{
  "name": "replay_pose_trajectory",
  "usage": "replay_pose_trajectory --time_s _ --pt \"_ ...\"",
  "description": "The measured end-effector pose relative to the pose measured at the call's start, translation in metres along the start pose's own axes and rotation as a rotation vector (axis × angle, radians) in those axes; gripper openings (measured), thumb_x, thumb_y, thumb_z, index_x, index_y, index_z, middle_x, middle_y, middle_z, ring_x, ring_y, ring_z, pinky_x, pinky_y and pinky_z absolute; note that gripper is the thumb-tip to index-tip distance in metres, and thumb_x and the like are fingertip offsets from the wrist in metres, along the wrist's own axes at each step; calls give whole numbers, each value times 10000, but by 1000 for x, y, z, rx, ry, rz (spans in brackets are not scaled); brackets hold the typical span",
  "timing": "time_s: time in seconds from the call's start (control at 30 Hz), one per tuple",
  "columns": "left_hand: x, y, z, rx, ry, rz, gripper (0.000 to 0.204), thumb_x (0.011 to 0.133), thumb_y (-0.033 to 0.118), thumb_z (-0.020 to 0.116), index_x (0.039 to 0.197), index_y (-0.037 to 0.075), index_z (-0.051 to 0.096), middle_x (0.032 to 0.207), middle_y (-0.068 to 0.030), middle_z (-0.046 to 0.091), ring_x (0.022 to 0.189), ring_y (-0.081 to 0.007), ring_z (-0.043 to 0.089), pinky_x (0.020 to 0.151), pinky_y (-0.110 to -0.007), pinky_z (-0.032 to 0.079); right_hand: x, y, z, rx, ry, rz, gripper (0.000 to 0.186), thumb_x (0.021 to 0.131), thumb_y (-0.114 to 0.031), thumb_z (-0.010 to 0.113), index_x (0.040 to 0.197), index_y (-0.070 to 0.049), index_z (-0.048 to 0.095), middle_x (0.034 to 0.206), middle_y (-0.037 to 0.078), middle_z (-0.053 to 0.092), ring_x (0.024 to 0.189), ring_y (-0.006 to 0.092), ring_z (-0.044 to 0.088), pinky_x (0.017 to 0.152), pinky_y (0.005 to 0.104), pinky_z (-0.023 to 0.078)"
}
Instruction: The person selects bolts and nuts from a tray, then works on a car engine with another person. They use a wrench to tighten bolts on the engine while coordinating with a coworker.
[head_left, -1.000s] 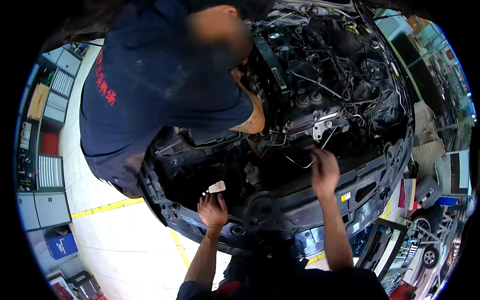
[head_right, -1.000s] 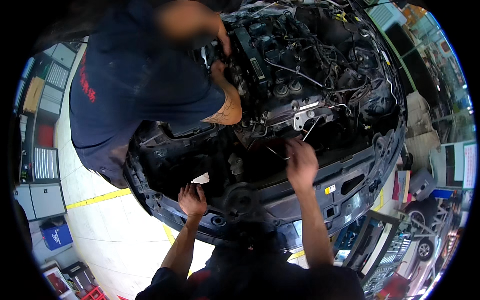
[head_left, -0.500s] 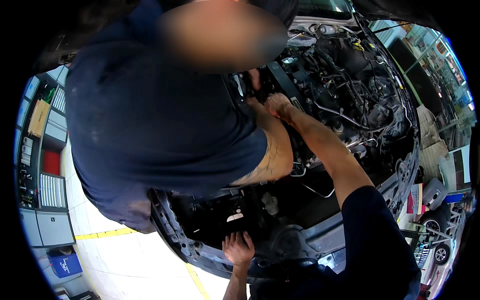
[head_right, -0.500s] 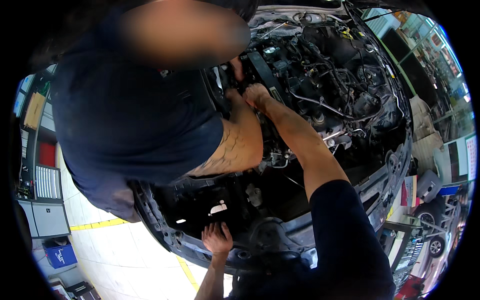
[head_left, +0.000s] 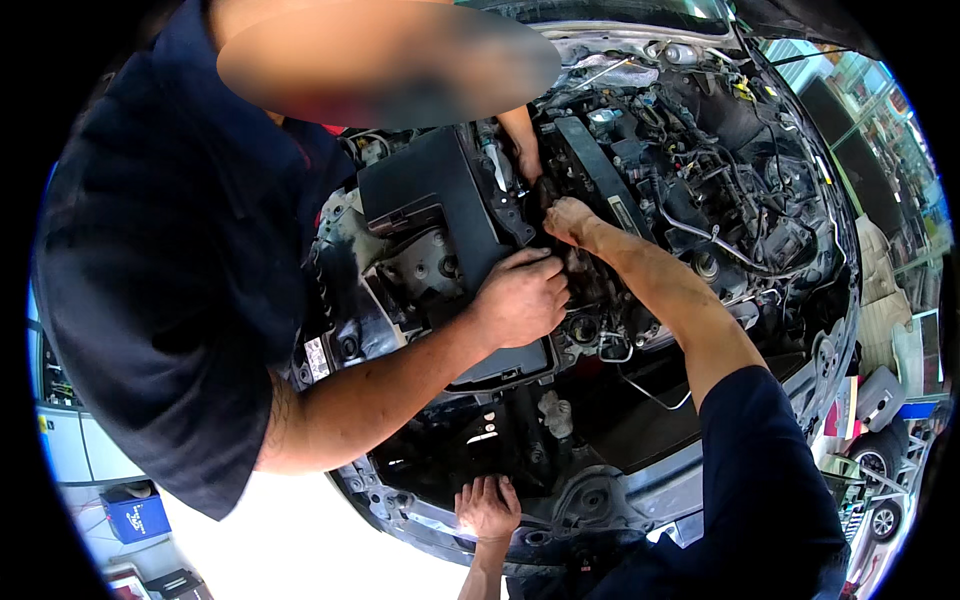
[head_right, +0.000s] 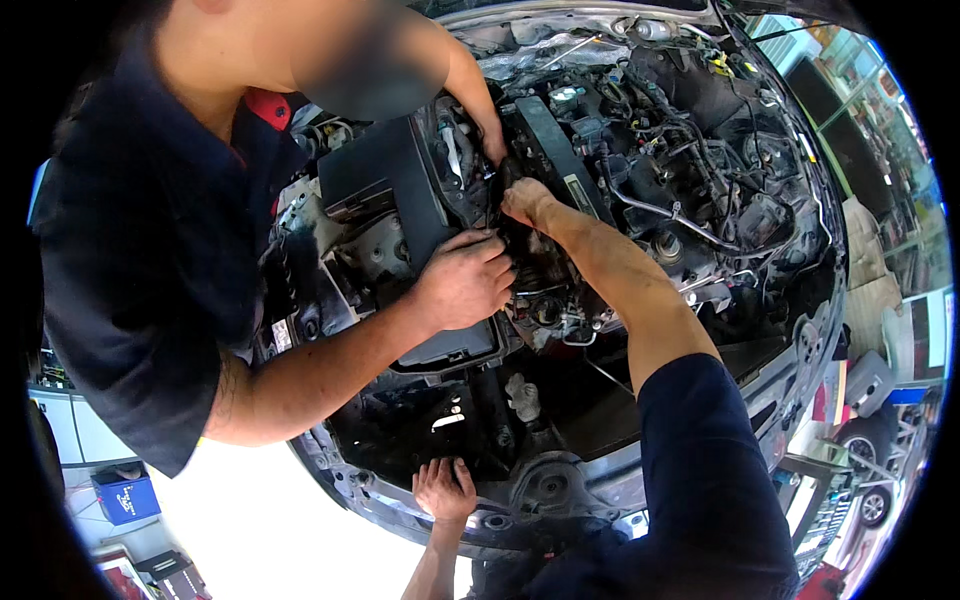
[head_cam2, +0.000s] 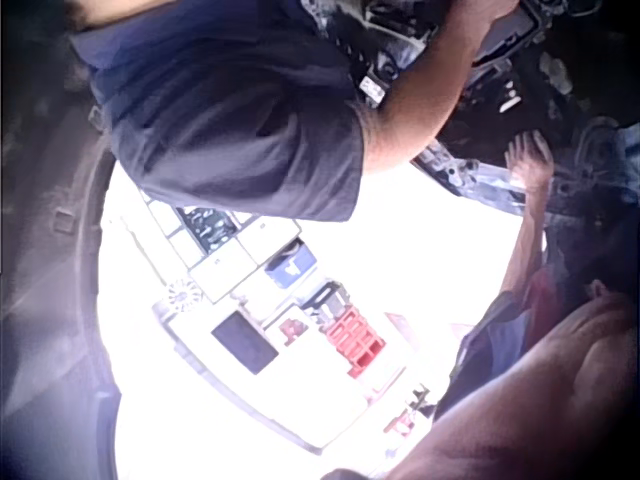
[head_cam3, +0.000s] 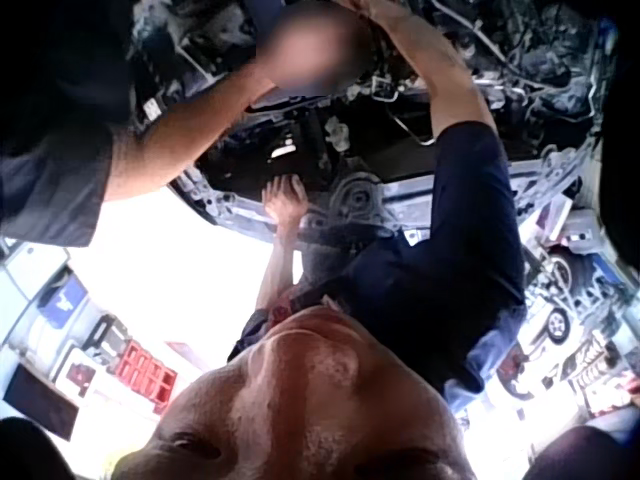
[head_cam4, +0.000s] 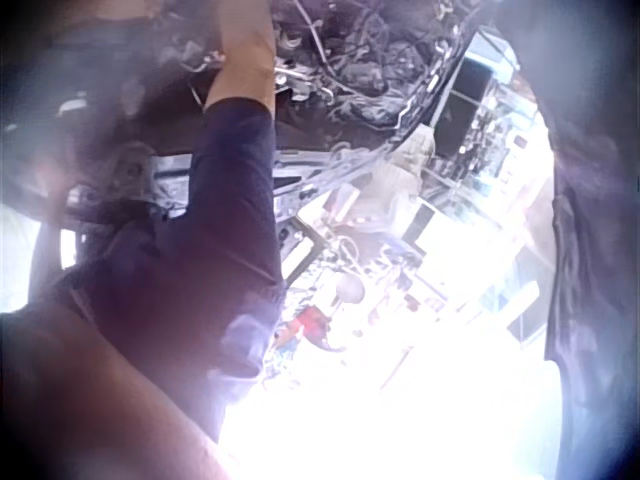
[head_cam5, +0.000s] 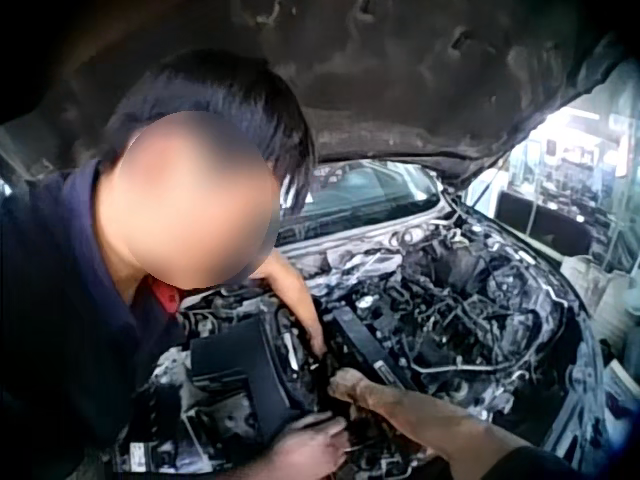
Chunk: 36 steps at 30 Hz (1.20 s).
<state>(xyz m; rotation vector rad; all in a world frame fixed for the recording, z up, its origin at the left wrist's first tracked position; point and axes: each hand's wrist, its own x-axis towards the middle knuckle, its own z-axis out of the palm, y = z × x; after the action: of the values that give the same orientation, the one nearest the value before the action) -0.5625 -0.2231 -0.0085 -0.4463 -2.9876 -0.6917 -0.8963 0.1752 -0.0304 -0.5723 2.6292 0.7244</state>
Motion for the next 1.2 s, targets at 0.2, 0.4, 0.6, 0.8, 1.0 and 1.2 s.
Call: replay_pose_trajectory --time_s 0.2,0.4,0.6,0.8,1.0,1.2 --pt "-6 -7 2 19 -14 -4 220 878 213 551 770 54 658 756 -115 620 685 -329 581 603 -430 397 -7 1 -24 142 -83 23 165 825 -90 665 964 -113 751 989 86 740 955 262 708 775 389 562" --pt "-4 -1 -2 20 -19 -34 224 853 216 568 763 45 681 744 -116 632 677 -324 581 613 -426 409 -6 18 -5 160 6 34 116 714 -121 714 822 -120 755 885 101 739 877 287 710 755 382 555" --pt "-4 -2 -1 14 -37 -40 224 841 230 583 757 49 685 735 -105 634 681 -314 586 613 -421 411 -3 3 0 31 -70 61 239 932 -202 527 1020 -172 748 1018 38 732 974 223 701 844 380 517" --pt "3 1 -15 19 12 -57 221 830 236 594 742 51 677 726 -105 632 679 -309 586 611 -416 410 7 0 -6 -69 77 -92 218 919 -191 546 1027 -157 733 992 60 729 961 227 703 848 375 509" --pt "9 -1 0 1 9 -46 214 829 231 596 734 56 673 718 -100 628 668 -305 582 602 -416 406 2 20 5 67 -107 -65 155 719 -126 704 872 -131 733 933 90 716 950 271 686 864 385 502" --pt "7 -5 -6 33 30 -62 207 828 226 597 727 60 668 710 -95 623 657 -301 579 593 -416 402 3 14 -29 86 -117 -103 167 764 -140 699 923 -127 749 969 84 731 950 255 704 822 377 538"
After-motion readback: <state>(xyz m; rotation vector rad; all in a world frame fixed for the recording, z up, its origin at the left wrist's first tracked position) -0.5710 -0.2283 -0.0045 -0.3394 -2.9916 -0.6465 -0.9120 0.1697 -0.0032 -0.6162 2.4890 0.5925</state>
